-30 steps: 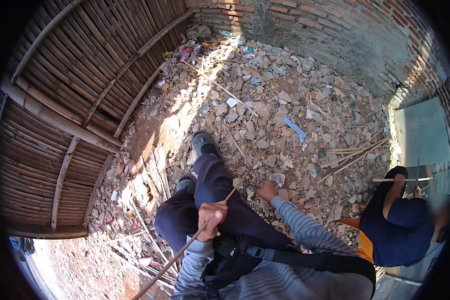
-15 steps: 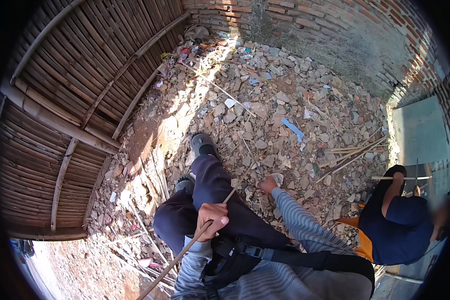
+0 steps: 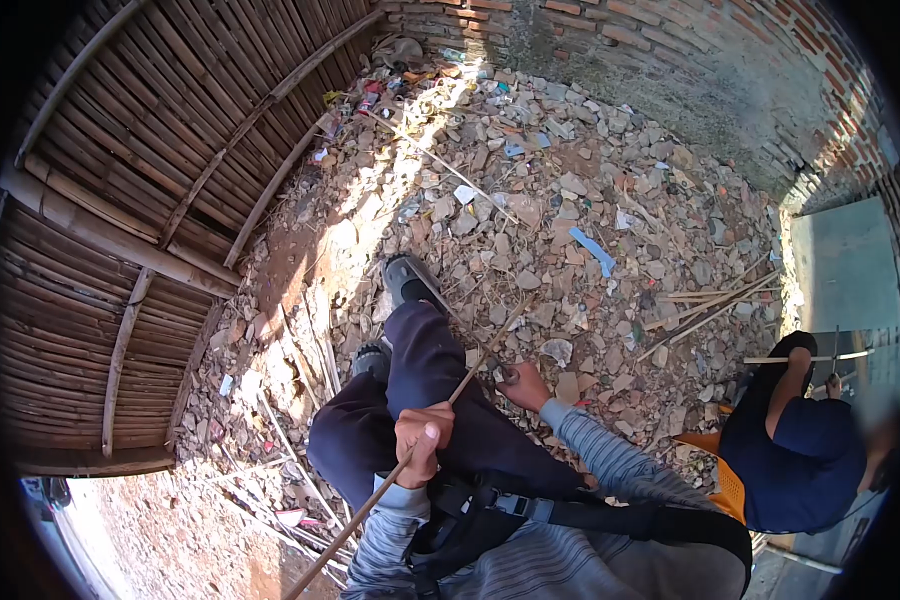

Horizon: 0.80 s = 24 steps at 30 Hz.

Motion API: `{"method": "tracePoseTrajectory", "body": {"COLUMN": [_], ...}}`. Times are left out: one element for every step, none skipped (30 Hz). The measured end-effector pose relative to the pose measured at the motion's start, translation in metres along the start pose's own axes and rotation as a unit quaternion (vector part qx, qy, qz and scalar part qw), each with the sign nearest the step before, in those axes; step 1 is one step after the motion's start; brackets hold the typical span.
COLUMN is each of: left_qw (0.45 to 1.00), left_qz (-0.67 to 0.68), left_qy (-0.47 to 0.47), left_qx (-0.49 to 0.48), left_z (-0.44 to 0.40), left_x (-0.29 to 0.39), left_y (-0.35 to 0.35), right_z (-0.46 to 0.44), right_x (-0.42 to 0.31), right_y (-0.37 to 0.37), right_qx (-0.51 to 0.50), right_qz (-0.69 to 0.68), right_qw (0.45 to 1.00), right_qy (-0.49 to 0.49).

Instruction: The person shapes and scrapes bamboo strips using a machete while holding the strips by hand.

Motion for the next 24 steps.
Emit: {"method": "tracePoseTrajectory", "body": {"left_qw": [1.0, 0.999, 0.999, 0.999, 0.998, 0.998, 0.997, 0.997, 0.997, 0.999, 1.0, 1.0, 1.0, 1.0, 1.0, 1.0, 1.0, 1.0, 1.0, 1.0, 0.999, 0.999, 0.999, 0.999], "left_qz": [-0.008, -0.015, -0.013, -0.022, -0.032, -0.031, -0.044, -0.057, -0.055, -0.031, -0.007, -0.007, -0.009, -0.013, -0.015, -0.015, -0.008, 0.0, -0.002, -0.011, -0.02, -0.02, -0.011, -0.004], "left_qy": [-0.006, -0.011, -0.011, -0.01, -0.009, -0.01, -0.008, -0.006, -0.007, -0.001, 0.003, 0.001, 0.007, 0.013, 0.008, 0.01, 0.005, 0.002, 0.002, -0.003, -0.008, -0.011, -0.009, -0.006], "left_qx": [-0.012, -0.026, -0.027, -0.042, -0.056, -0.059, -0.057, -0.054, -0.054, -0.028, -0.002, -0.001, 0.007, 0.014, 0.007, 0.008, 0.002, -0.003, -0.002, -0.02, -0.039, -0.043, -0.039, -0.034], "left_z": [-0.001, -0.002, 0.0, 0.0, -0.002, -0.003, -0.005, -0.005, -0.002, 0.0, 0.0, -0.001, 0.0, 0.001, 0.002, 0.001, 0.0, 0.001, 0.002, 0.002, 0.002, 0.0, -0.002, -0.002], "left_x": [0.001, 0.002, 0.003, 0.002, 0.002, 0.003, 0.003, 0.003, 0.003, 0.002, 0.0, -0.001, -0.001, -0.001, -0.001, -0.001, 0.0, 0.001, 0.0, -0.001, -0.001, 0.0, 0.002, 0.003], "left_y": [-0.001, -0.004, -0.005, -0.007, -0.009, -0.01, -0.011, -0.011, -0.012, -0.008, -0.003, -0.004, -0.004, -0.003, -0.004, -0.004, -0.005, -0.005, -0.004, -0.004, -0.006, -0.007, -0.009, -0.009], "right_z": [-0.006, -0.01, -0.012, -0.018, -0.022, -0.025, -0.027, -0.027, -0.023, -0.022, -0.024, -0.021, -0.012, -0.003, 0.007, 0.007, 0.008, 0.008, -0.008, -0.023, -0.032, -0.035, -0.042, -0.054], "right_x": [0.003, 0.013, 0.018, 0.033, 0.048, 0.049, 0.05, 0.052, 0.053, 0.046, 0.039, 0.037, 0.039, 0.041, 0.002, 0.0, 0.0, 0.004, 0.036, 0.062, 0.094, 0.117, 0.125, 0.136], "right_y": [-0.002, -0.006, -0.005, -0.005, -0.005, 0.0, 0.005, 0.009, 0.014, 0.017, 0.02, 0.022, 0.017, 0.013, 0.026, 0.02, 0.016, 0.011, -0.001, -0.013, -0.014, -0.003, 0.009, 0.014], "right_qx": [-0.003, -0.006, -0.004, -0.012, -0.021, -0.018, -0.013, -0.009, -0.008, -0.03, -0.051, -0.051, -0.058, -0.065, -0.058, -0.06, -0.054, -0.05, -0.038, -0.038, 0.033, 0.107, 0.11, 0.04], "right_qz": [-0.011, -0.022, -0.021, -0.054, -0.087, -0.088, -0.071, -0.054, -0.053, -0.01, 0.034, 0.035, 0.026, 0.016, -0.003, -0.004, -0.024, -0.043, -0.034, -0.035, -0.021, -0.006, -0.007, 0.008], "right_qw": [1.0, 0.999, 0.999, 0.993, 0.981, 0.981, 0.982, 0.983, 0.983, 0.99, 0.994, 0.994, 0.992, 0.989, 0.996, 0.996, 0.995, 0.994, 0.991, 0.992, 0.988, 0.978, 0.978, 0.973], "right_qy": [-0.016, -0.034, -0.035, -0.106, -0.175, -0.175, -0.175, -0.177, -0.178, -0.135, -0.091, -0.09, -0.111, -0.132, -0.067, -0.068, -0.077, -0.086, -0.121, -0.118, -0.15, -0.181, -0.18, -0.226]}}
Point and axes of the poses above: each hand's wrist, its own z-axis away from the middle knuckle, its own y-axis out of the back of the hand, x = y × z, the point moved 8 cm from there along -z, towards the middle knuckle, and after that the axes turned 1 degree about z, right-handed, at the moved point
